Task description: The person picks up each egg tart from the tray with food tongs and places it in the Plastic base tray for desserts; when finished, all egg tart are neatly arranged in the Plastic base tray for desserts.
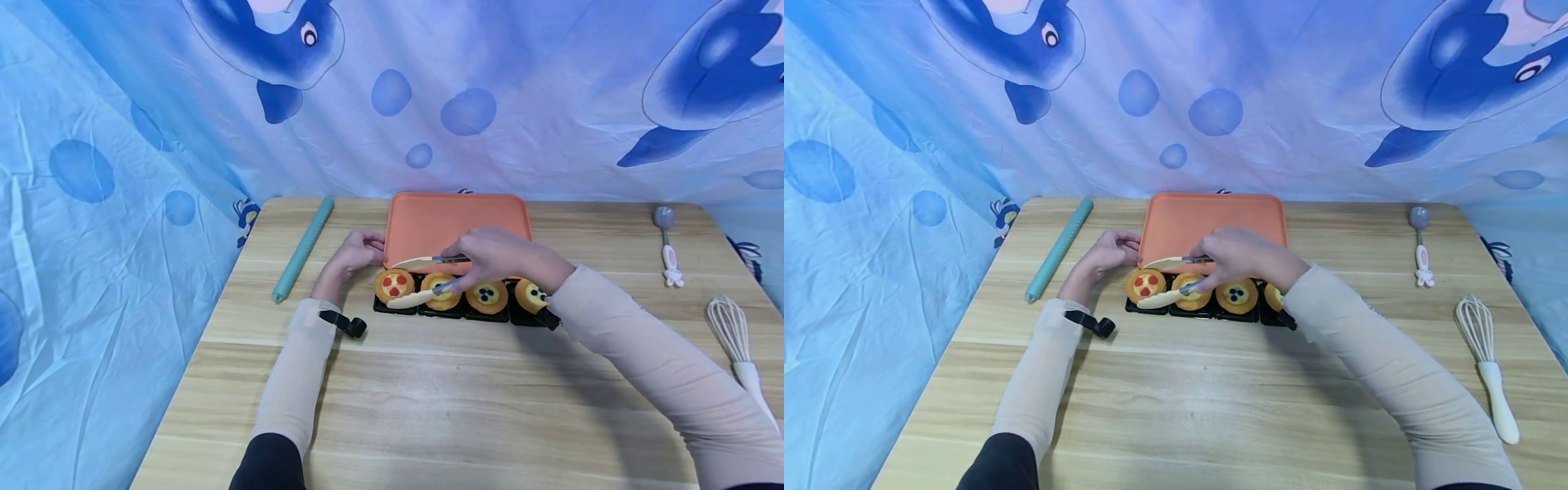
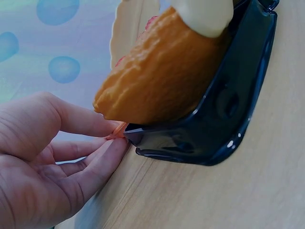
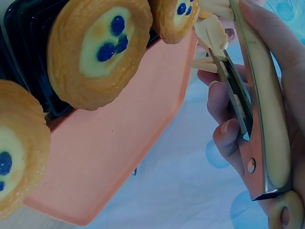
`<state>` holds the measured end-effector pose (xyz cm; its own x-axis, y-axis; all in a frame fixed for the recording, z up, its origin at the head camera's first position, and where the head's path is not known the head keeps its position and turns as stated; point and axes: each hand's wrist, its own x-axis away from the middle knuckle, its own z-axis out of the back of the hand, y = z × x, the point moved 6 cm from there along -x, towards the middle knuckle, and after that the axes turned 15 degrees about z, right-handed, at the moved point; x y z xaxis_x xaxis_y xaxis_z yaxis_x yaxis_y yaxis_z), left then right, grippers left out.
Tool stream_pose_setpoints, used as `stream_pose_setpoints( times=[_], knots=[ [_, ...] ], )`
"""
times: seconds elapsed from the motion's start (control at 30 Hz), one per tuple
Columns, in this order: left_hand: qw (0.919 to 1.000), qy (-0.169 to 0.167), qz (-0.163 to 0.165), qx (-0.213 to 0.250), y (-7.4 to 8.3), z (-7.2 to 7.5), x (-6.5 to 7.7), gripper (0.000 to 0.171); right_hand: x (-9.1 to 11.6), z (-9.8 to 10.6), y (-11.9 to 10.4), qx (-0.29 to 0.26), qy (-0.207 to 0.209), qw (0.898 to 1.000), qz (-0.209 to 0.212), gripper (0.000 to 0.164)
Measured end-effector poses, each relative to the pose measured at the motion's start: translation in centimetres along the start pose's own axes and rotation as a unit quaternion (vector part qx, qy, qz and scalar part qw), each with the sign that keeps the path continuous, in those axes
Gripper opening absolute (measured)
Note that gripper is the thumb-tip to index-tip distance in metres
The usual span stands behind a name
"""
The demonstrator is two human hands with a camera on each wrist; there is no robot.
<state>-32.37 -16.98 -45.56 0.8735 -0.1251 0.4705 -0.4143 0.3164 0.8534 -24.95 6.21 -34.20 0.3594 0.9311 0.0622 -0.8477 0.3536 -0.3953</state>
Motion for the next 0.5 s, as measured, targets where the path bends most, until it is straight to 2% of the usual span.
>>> stream_pose_setpoints(
  times=[0.27,0.5],
  knots=[
    [0.9999,-0.009,-0.007,0.0,0.2,-0.3,0.1,0.042,0.4,0.1,0.3,-0.012,0.005,1.0,-0.024,0.09],
    [1.0,0.003,-0.004,-0.009,0.1,-0.2,0.2,0.044,2.1,1.9,-0.7,-0.007,0.08,0.997,0.005,0.088]
  ],
)
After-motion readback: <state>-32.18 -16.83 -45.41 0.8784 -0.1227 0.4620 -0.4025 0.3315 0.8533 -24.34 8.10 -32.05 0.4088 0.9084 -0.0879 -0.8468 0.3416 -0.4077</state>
